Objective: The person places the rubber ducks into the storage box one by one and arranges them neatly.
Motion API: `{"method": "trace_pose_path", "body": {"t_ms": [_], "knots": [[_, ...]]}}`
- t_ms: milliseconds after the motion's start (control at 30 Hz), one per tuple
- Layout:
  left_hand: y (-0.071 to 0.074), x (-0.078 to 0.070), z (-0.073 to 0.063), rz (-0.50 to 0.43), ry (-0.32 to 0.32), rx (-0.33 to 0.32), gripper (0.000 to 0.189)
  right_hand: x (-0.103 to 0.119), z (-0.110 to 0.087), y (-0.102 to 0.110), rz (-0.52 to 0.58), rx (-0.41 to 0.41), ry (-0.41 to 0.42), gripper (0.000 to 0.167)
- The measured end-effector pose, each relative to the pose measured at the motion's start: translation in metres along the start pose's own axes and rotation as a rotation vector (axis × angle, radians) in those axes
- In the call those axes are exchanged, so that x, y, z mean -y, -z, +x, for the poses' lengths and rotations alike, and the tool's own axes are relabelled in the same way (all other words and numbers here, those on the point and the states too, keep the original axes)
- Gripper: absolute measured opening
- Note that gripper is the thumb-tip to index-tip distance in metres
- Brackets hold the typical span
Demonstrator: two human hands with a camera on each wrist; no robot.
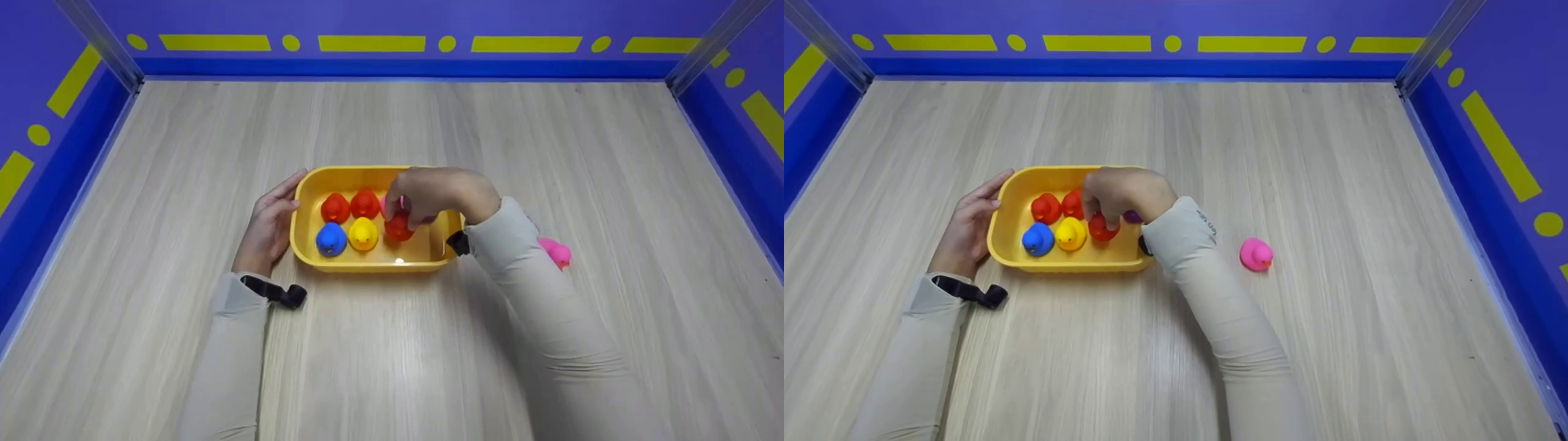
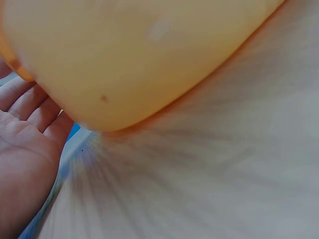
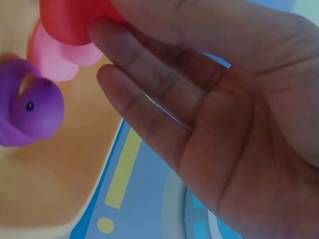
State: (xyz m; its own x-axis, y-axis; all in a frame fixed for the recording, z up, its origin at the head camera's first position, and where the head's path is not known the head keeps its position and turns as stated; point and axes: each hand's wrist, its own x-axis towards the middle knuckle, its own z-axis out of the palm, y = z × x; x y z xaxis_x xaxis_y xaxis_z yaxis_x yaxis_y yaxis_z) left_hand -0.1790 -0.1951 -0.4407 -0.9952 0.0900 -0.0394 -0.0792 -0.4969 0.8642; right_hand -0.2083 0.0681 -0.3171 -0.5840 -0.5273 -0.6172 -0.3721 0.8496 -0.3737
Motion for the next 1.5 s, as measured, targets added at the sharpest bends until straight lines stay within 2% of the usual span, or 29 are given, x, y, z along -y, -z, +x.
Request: {"method": "trace_pose_path", "body": {"t_ms": [467, 700, 1500], "knots": [[0.0, -0.001, -0.001, -0.006, 0.002, 0.001, 0.058, 0.008, 0.009, -0.002, -0.017, 0.026, -0.036, 0.035], [0.001, -0.002, -0.001, 0.0, 0.02, 0.025, 0.058, 0.008, 0.013, -0.005, -0.023, 0.022, -0.03, 0.036], [0.0, -0.001, -0.001, 0.0, 0.001, 0.003, 0.057, 0.011, 0.014, -0.006, -0.015, 0.034, -0.051, 0.032]]}}
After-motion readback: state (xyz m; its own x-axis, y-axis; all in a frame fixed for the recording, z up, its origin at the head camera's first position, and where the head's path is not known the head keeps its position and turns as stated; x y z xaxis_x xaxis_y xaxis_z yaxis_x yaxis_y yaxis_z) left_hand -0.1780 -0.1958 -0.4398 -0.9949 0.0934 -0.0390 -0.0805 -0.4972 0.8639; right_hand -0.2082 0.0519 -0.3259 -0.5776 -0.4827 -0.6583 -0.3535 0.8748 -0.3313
